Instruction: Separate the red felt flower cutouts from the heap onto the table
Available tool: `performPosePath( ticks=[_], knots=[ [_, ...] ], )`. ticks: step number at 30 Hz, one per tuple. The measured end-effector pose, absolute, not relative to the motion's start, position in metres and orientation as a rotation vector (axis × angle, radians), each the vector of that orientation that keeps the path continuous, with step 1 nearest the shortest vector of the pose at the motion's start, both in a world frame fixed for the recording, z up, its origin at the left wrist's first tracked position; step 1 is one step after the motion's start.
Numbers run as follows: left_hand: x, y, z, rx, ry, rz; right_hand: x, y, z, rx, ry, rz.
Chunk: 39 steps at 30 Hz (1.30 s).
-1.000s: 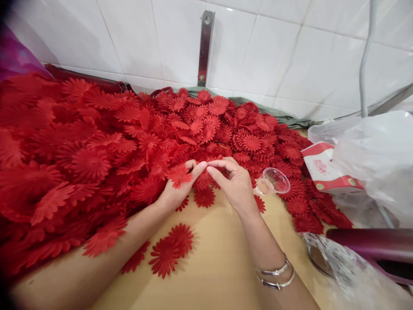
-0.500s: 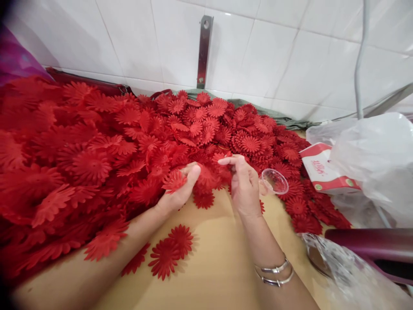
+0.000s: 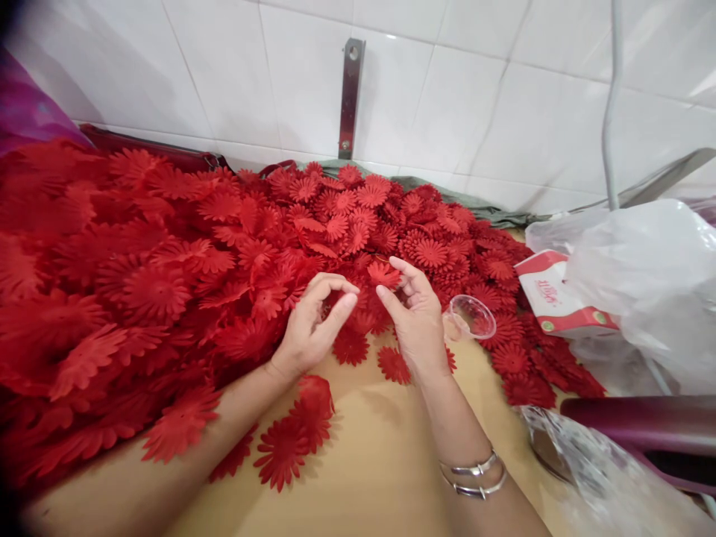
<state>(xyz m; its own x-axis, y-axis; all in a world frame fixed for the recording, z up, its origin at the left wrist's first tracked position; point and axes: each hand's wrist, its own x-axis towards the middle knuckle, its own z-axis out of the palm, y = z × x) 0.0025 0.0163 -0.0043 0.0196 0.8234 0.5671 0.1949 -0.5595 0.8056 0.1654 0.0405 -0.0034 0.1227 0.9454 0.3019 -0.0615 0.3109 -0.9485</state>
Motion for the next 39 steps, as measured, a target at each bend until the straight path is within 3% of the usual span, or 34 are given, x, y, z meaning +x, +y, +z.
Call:
performPosePath(
  ticks=[4,9,27,39],
  knots=[
    [0.002,0.022,-0.009,1.611,1.185,1.657,0.164,0.039,-0.001,-0.936,-1.142,1.070],
    [0.004,0.023,-0.012,1.576,1.040,1.552,0.158,0.034,0.003,-0.889,-1.218,1.206],
    [0.006,0.026,-0.010,1.244,0.759,1.360,0.159,0.035,0.000,-0.887,-1.251,1.077],
    [0.002,0.029,-0.013,1.182,0.881,1.404,0.157,0.030,-0.002,-0.921,-1.532,0.958]
  ],
)
